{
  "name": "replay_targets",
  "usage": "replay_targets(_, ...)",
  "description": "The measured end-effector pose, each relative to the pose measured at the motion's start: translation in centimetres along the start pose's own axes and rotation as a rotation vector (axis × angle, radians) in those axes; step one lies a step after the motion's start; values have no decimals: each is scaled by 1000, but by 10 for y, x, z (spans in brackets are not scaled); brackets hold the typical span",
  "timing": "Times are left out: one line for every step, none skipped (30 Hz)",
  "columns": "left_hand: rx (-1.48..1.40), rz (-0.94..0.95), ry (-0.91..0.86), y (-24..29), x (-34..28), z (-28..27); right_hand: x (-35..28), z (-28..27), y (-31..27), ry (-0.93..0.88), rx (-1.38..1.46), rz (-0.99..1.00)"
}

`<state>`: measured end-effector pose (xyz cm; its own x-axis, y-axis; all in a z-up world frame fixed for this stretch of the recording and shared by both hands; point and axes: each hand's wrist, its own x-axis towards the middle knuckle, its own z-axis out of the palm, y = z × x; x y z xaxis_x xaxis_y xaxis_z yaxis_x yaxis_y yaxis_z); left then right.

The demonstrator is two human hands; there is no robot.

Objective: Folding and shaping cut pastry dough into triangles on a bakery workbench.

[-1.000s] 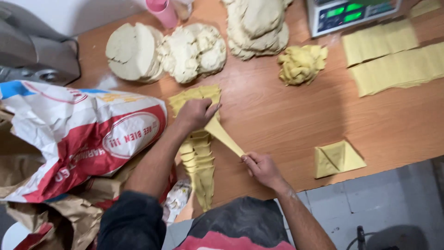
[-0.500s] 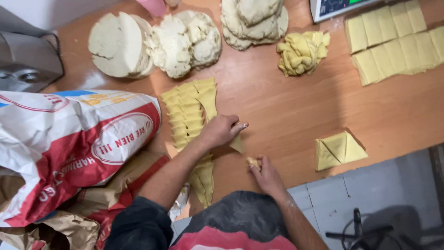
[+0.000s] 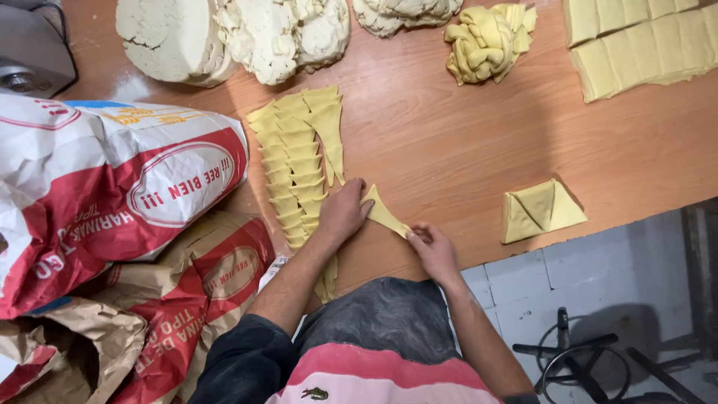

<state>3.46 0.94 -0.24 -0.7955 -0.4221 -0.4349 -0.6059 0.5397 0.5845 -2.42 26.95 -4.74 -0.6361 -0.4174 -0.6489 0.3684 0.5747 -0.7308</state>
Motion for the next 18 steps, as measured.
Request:
replay_targets(1,-2,-4,0,-5,2,-1,6,-10,-1,2,4)
replay_targets(17,32,37,0,-10,3,-3,13,-20,17,-54,42)
replay_targets(34,73,84,0,-10,4,1,19,-33,39,-110,72)
replay_targets(36,77,86,0,-12,8,-3,21,-36,42,-107,68)
replay_targets(48,145,136,-1,-12,12,-4,23,-40,93,-190,72)
replay_targets(60,212,185,-2,-11,16,-5,24,-44,145,-273,76)
replay_targets(60,206,178,0,-12,20,-7,25,-48,141,-273,84)
replay_targets(56,269,203,2,-13,25,-8,26,-51,163,-280,57)
replay_targets(50,344,221,5,-13,31,-9,26,-54,197,-284,36)
replay_targets(47,349,208,10,-14,41,-16,29,-51,205,-281,49)
replay_targets(34,410,235,17,-8,49,-14,28,-53,218,-296,66)
replay_targets(21,471,262,24,-3,57,-13,29,-55,231,-312,84)
replay_targets(18,467,269,27,2,66,-10,29,-47,227,-319,78)
replay_targets(55,509,265,30,7,75,-8,28,-38,243,-303,66)
replay_targets(92,554,253,34,11,85,-7,29,-29,261,-284,59)
replay_targets(88,553,254,31,14,90,-7,29,-29,262,-288,60)
replay_targets(167,581,253,29,18,96,-6,28,-29,268,-290,80)
replay_targets(245,609,252,28,22,102,-6,27,-28,275,-292,100)
